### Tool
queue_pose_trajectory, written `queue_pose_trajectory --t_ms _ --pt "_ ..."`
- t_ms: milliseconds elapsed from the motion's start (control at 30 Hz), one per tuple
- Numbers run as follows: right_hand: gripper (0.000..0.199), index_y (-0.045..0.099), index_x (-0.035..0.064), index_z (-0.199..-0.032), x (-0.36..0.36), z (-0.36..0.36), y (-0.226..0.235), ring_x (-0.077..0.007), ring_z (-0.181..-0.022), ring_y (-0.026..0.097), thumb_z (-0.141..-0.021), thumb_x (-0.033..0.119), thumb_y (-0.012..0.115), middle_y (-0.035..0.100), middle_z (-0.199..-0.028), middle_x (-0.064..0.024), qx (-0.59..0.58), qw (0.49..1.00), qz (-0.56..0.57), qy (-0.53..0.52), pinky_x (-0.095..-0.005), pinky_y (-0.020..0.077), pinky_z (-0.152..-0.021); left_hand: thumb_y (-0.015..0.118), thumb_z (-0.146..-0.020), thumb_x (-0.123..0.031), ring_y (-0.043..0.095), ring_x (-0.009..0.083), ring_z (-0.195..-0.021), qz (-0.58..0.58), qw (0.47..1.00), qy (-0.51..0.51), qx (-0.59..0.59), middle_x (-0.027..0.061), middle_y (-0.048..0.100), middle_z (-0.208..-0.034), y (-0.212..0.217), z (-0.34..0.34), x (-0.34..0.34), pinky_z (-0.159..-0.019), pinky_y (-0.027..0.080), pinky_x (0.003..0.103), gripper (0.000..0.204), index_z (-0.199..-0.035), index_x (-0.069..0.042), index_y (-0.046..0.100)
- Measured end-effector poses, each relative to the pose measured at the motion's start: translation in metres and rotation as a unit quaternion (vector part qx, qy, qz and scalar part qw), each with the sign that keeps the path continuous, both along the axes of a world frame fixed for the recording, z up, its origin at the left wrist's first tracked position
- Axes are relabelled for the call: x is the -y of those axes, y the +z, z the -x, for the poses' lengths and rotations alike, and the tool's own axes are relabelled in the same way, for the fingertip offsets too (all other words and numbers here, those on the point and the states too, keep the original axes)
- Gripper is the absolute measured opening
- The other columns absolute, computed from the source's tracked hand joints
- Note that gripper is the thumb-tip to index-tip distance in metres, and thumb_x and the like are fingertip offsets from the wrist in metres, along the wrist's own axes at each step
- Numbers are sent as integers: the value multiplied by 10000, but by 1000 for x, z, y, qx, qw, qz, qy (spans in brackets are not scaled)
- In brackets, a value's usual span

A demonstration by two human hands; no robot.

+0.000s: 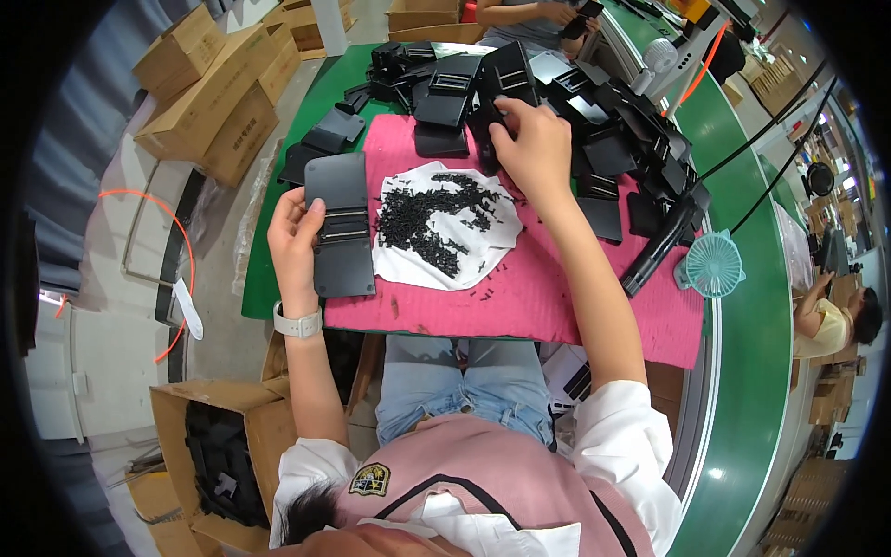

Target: The recorder is assembling small plastic hinge components by inserting small screws using an electric screwdriver at a manufacturing workbench.

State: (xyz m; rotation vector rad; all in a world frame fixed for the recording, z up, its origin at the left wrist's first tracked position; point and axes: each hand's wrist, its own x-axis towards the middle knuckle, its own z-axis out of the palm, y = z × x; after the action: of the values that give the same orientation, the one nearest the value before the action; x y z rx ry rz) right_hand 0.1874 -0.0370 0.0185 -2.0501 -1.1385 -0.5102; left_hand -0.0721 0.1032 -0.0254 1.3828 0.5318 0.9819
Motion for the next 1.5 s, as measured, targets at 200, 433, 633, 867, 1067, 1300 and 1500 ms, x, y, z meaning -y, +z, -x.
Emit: queue_pose_trajectory --t_ms 200,433,633,867,1067,1300,1500 --pt "307 694 17 -1032 68 -4 6 -114 -670 648 -746 124 726 696 -781 -78 -228 973 -1 41 -248 508 -637 605 -908 -116 566 57 -806 174 977 -105 69 28 630 -918 24 -32 33 -722 438 191 239 -1094 29 565" --pt "286 604 -58 -1151 110 -17 -3 -101 -648 640 -875 16 590 654 -810 -57 -354 908 -211 77 -202 469 -525 611 -914 -153 606 74 -826 210 939 -271 5 25 651 -932 29 -101 72 -733 472 203 271 -1117 25 588" --pt "165 655 -41 -977 121 -8 -5 -157 -812 639 -822 -29 601 675 -915 -107 -360 867 -271 214 -263 519 -714 607 -919 -156 607 78 -857 201 934 -295 -17 48 663 -981 25 -136 88 -765 468 210 298 -1152 26 575" --pt "267 669 -1 -836 113 4 -3 -315 -906 630 -599 -117 629 669 -965 -130 -81 939 -72 326 -369 510 -773 607 -915 -162 598 92 -904 252 923 -290 -8 64 648 -1017 19 -133 90 -807 453 212 320 -1168 25 548" --pt "202 666 -18 -831 111 4 -4 -313 -860 661 -629 -33 668 671 -949 -144 0 933 -98 347 -375 550 -741 613 -911 -151 586 102 -950 274 913 -301 8 83 632 -1063 20 -126 91 -847 444 222 337 -1182 32 532" --pt "188 671 -24 -820 111 8 -6 -320 -840 671 -633 -34 665 677 -921 -160 -7 929 -112 354 -371 557 -711 625 -912 -164 587 117 -983 289 906 -309 28 93 625 -1092 20 -121 93 -875 444 233 363 -1197 33 518" --pt "191 677 -9 -822 110 9 -4 -313 -860 663 -634 -38 659 684 -934 -141 -31 927 -99 361 -364 553 -719 639 -906 -164 583 125 -999 279 907 -311 48 98 612 -1118 19 -120 94 -882 448 243 387 -1208 35 503"
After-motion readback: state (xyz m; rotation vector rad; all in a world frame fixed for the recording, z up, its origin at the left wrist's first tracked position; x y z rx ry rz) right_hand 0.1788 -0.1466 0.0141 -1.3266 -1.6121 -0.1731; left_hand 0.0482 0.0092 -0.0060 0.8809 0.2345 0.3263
